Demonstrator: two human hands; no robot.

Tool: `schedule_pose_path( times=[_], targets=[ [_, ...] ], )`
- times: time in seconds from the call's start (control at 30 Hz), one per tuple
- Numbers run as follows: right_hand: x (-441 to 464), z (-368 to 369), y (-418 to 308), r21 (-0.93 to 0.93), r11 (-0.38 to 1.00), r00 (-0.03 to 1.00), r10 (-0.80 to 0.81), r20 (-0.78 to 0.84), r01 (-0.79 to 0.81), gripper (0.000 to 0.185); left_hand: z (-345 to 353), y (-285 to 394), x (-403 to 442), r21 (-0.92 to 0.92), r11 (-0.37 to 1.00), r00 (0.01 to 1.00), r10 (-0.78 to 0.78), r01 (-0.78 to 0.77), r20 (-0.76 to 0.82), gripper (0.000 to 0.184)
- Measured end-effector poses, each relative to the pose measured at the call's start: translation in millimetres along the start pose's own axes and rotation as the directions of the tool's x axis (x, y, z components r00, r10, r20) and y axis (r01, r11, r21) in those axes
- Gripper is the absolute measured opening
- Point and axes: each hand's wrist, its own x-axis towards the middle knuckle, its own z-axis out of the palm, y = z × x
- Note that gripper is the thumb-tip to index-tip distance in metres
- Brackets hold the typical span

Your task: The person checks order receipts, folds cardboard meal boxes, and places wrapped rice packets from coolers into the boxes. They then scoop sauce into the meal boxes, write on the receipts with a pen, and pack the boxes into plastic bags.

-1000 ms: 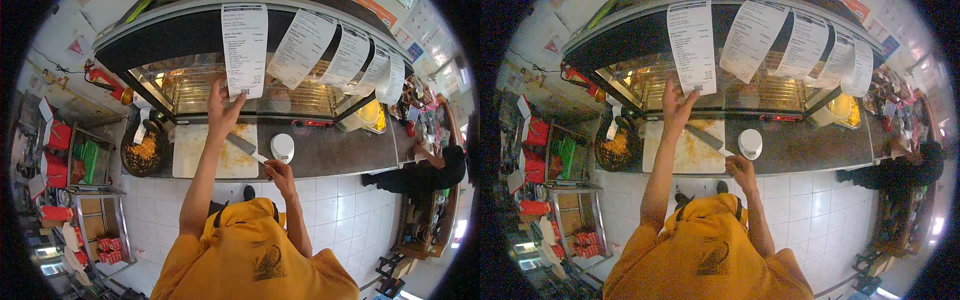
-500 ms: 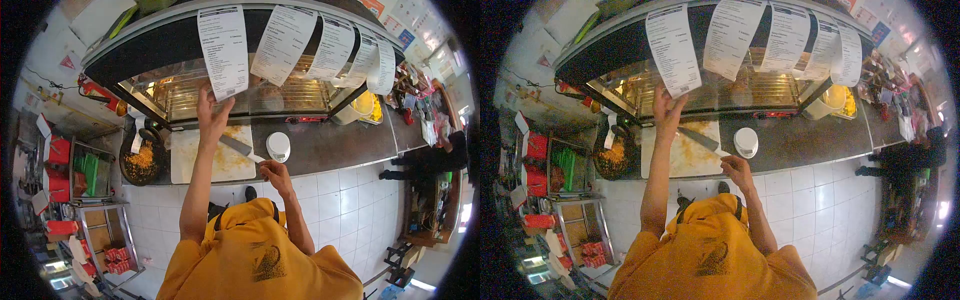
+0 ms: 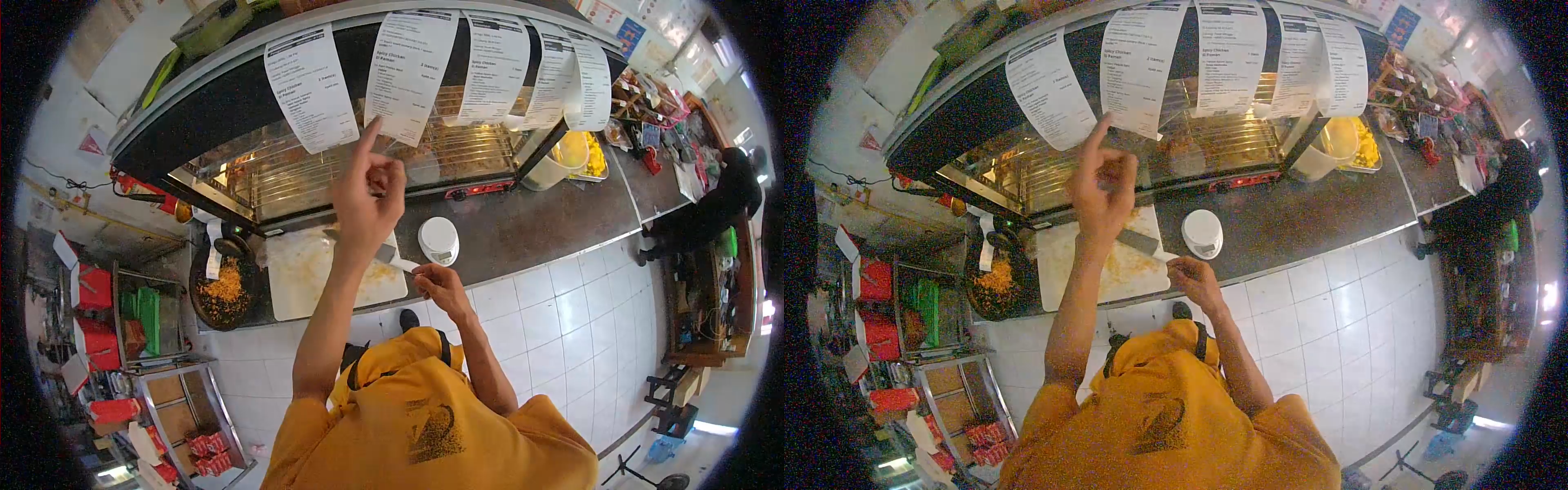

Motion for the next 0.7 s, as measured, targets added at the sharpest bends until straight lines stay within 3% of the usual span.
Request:
schedule_pose_path(
  times=[0.03, 0.1, 0.33, 0.7],
  targets=[
    [-0.4, -0.1, -1.8, -0.039, 0.999, 1.0, 0.007, -0.004, -0.007, 0.021, 6.3, -2.1, 4.1, 0.048, 0.992, 0.993, 0.117, -0.115, -0.028, 0.058],
    [-3.3, 0.6, -5.7, -0.114, 0.993, 1.0, 0.022, -0.016, -0.024, 0.021, 9.7, 5.2, 8.8, 0.044, 0.994, 0.995, 0.102, -0.102, 0.005, 0.06],
    [-6.2, -6.4, 3.4, -0.066, 0.997, 0.999, 0.033, -0.017, -0.034, 0.022, 17.4, 10.8, 9.0, 0.039, 0.999, 0.999, 0.025, -0.027, 0.047, 0.066],
    [-7.5, -6.0, 10.2, -0.036, 0.998, 0.999, 0.042, -0.014, -0.043, 0.023, 16.8, 3.4, -0.2, 0.056, 0.997, 0.998, 0.05, -0.053, 0.046, 0.067]
  ],
)
